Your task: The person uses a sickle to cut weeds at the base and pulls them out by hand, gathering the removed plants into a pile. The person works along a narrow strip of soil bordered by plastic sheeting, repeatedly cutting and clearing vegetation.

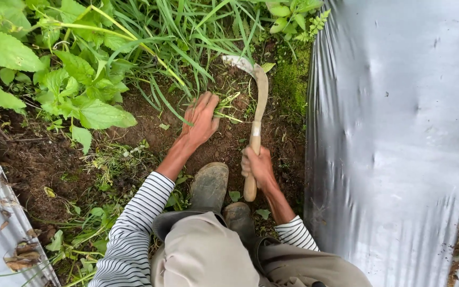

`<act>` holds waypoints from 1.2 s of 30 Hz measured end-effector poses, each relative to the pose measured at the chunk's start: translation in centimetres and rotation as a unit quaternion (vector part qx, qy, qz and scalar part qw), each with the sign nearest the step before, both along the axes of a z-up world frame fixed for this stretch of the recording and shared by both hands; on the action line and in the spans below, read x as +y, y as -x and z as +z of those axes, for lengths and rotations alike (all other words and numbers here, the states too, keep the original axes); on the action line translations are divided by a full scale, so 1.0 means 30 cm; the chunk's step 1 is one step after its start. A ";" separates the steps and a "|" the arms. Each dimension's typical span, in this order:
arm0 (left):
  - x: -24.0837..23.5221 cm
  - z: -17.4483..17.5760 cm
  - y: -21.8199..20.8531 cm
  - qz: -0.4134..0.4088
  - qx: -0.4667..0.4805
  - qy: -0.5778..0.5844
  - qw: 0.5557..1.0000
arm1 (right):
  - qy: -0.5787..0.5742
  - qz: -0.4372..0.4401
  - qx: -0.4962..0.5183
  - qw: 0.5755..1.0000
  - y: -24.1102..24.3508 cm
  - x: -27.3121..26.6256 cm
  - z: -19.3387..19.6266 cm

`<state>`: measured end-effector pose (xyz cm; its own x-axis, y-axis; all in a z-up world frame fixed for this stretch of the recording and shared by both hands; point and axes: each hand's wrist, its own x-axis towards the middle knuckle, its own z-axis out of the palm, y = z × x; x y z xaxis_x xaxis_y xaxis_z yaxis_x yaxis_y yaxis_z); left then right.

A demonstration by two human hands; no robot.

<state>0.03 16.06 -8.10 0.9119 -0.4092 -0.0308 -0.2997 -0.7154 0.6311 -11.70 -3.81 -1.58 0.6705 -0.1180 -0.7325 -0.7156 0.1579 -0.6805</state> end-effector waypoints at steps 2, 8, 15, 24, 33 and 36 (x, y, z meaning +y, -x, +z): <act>0.005 0.017 0.014 0.018 -0.016 -0.012 1.000 | 0.019 -0.011 -0.022 1.000 0.059 0.003 0.035; 0.026 0.053 0.034 0.022 -0.045 -0.033 0.998 | -0.053 -0.103 -0.013 0.993 -0.099 0.034 0.058; 0.067 0.059 0.050 0.025 -0.042 -0.047 0.998 | -0.018 -0.078 -0.002 0.997 -0.025 0.028 0.017; 0.014 0.111 -0.078 0.134 0.005 -0.055 0.989 | -0.059 0.043 0.068 0.995 0.219 0.031 0.009; -0.064 -0.189 -0.172 0.042 0.006 -0.104 0.994 | 0.147 -0.103 -0.135 0.974 0.109 -0.033 0.041; 0.004 -0.165 -0.096 -0.065 -0.072 -0.079 0.992 | 0.107 -0.065 -0.055 0.991 0.140 -0.021 0.047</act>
<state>2.91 16.16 -13.06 0.8513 -0.5242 0.0233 -0.4751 -0.7513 0.4579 -15.90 -4.44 -0.17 0.7142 -0.3526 -0.6047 -0.6180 0.0881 -0.7812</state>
